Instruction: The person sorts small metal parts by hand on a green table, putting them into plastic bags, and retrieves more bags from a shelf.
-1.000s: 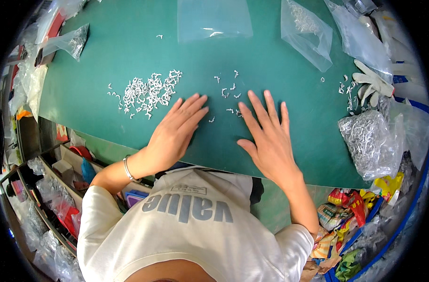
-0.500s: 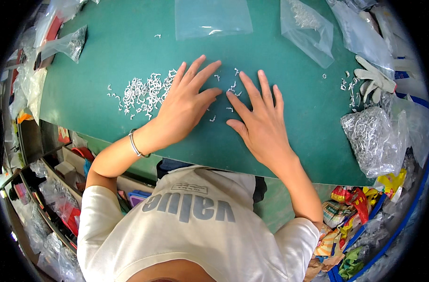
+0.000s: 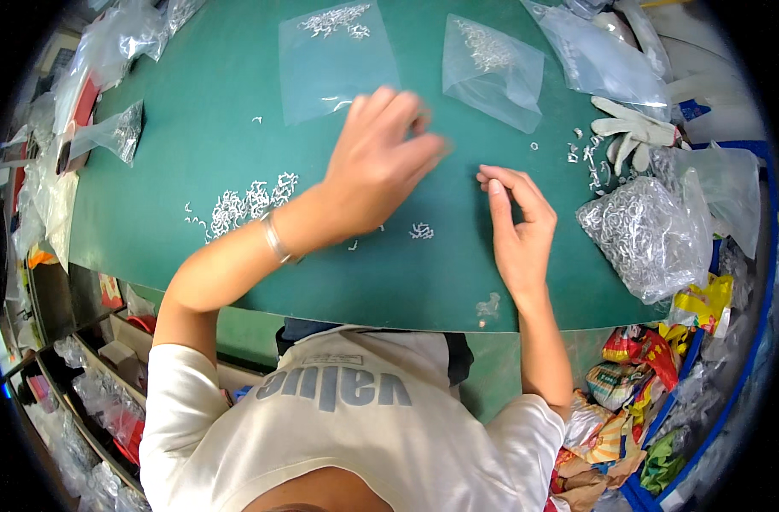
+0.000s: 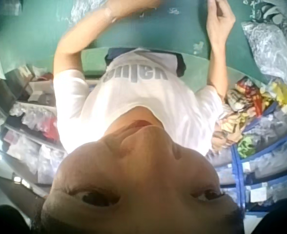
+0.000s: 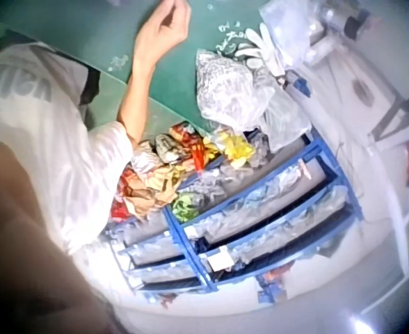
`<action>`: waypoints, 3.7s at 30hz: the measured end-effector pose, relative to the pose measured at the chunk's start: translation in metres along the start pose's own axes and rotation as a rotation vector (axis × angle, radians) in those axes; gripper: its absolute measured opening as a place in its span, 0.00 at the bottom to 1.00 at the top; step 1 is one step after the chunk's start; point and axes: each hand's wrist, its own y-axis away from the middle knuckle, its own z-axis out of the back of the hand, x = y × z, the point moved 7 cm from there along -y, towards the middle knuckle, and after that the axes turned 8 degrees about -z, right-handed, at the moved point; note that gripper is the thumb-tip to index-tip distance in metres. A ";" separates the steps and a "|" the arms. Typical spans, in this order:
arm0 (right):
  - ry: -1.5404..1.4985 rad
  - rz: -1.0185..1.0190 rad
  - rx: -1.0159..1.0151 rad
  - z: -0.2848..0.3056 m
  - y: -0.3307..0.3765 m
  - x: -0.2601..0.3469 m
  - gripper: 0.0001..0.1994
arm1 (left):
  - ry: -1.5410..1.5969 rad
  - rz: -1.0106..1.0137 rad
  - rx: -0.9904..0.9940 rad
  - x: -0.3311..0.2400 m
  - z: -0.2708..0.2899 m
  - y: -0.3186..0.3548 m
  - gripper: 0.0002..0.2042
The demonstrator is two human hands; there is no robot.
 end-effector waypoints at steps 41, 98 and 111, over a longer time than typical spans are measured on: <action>0.167 0.182 0.707 -0.055 0.039 0.001 0.19 | 2.169 1.364 0.058 -0.117 -0.048 0.258 0.22; 0.739 0.499 0.423 -0.051 0.043 0.013 0.22 | 2.523 1.478 -0.061 -0.124 -0.077 0.215 0.35; 0.857 0.479 0.292 -0.050 0.039 0.011 0.23 | 2.496 1.494 -0.077 -0.124 -0.076 0.217 0.35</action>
